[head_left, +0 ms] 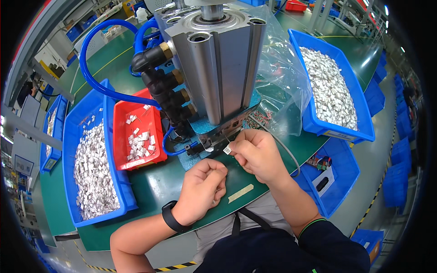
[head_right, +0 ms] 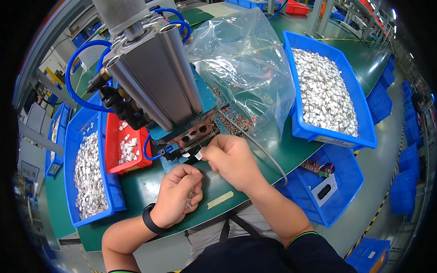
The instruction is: The person picks up a connector and a wire, inserts the wire into the connector, and places the assembly into a machine. After repeating this process, the person gathers more connectors from a blue bin and continues the assembly.
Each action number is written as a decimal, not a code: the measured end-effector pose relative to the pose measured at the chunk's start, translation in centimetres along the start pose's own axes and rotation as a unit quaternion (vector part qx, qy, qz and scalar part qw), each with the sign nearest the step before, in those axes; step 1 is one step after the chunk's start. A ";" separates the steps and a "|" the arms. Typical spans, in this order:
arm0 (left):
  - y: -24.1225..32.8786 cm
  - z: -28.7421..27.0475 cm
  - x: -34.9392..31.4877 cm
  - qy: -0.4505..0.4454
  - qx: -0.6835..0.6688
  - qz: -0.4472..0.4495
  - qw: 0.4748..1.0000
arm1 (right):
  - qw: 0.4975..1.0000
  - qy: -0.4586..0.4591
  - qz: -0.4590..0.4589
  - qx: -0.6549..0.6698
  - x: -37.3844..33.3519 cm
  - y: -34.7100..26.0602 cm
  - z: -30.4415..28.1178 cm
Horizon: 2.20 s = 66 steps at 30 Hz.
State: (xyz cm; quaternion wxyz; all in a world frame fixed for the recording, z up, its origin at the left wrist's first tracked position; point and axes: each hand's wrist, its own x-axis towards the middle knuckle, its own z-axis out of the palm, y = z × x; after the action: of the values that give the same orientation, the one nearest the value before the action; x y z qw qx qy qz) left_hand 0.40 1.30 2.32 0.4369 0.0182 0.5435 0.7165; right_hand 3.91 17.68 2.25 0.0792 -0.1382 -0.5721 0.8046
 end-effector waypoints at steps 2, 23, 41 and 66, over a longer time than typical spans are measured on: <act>0.1 0.0 0.0 0.002 0.002 0.000 1.000 | 1.000 -0.001 0.001 0.003 0.0 0.0 0.0; -0.6 0.5 -0.3 -0.008 0.031 0.073 0.997 | 0.992 -0.057 -0.052 -0.101 -1.2 1.3 -1.2; -1.4 0.9 -0.3 -0.003 0.082 0.154 0.985 | 0.990 -0.093 -0.090 -0.048 -1.2 1.5 -1.4; -0.2 -0.2 0.2 -0.055 -0.074 0.053 0.994 | 0.990 -0.125 0.066 -0.025 -1.8 -0.7 -0.3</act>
State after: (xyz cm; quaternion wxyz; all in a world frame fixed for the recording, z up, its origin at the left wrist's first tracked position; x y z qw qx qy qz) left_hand 0.28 1.26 2.03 0.4281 0.0539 0.4622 0.7747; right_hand 5.70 17.62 3.06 -0.0498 -0.0757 -0.5872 0.8043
